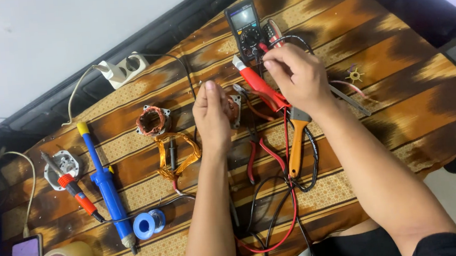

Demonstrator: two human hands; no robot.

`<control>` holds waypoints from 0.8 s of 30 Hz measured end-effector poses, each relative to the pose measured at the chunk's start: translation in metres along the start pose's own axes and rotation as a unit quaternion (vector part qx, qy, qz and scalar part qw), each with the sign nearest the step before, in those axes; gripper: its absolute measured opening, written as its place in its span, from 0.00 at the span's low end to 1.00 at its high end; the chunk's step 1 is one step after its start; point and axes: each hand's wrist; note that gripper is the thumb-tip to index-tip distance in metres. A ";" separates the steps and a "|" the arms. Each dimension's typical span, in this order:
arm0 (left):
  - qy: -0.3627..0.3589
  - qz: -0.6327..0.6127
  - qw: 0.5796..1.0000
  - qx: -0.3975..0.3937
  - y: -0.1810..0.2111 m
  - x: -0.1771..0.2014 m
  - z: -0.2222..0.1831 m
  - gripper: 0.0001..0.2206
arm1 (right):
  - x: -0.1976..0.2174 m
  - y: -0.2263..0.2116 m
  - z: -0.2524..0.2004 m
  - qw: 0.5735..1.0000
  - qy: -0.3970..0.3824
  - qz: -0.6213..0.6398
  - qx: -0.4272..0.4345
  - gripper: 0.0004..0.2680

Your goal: Repairing and testing motor stators using a multimeter and hand tools on a workbench

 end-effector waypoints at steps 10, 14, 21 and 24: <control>0.051 0.005 0.999 0.003 0.010 -0.024 -0.012 0.19 | -0.040 -0.037 -0.012 1.000 -0.029 0.000 -0.008 0.02; 0.134 0.024 0.991 0.016 0.027 -0.021 -0.008 0.26 | -0.009 -0.035 0.003 0.991 -0.136 0.016 -0.012 0.03; 0.033 -0.320 0.946 0.039 0.000 0.005 0.004 0.23 | 0.029 -0.034 0.017 0.947 -0.279 0.060 -0.150 0.06; 0.077 -0.097 0.990 0.063 0.015 -0.005 -0.002 0.24 | 0.027 -0.029 0.016 0.973 -0.210 0.045 -0.087 0.04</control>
Point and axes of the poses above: each hand's wrist, its own z-axis towards the middle knuckle, its own x-axis out of the back of the hand, y = z × x, and after that the axes turned 4 degrees about -y, right-handed
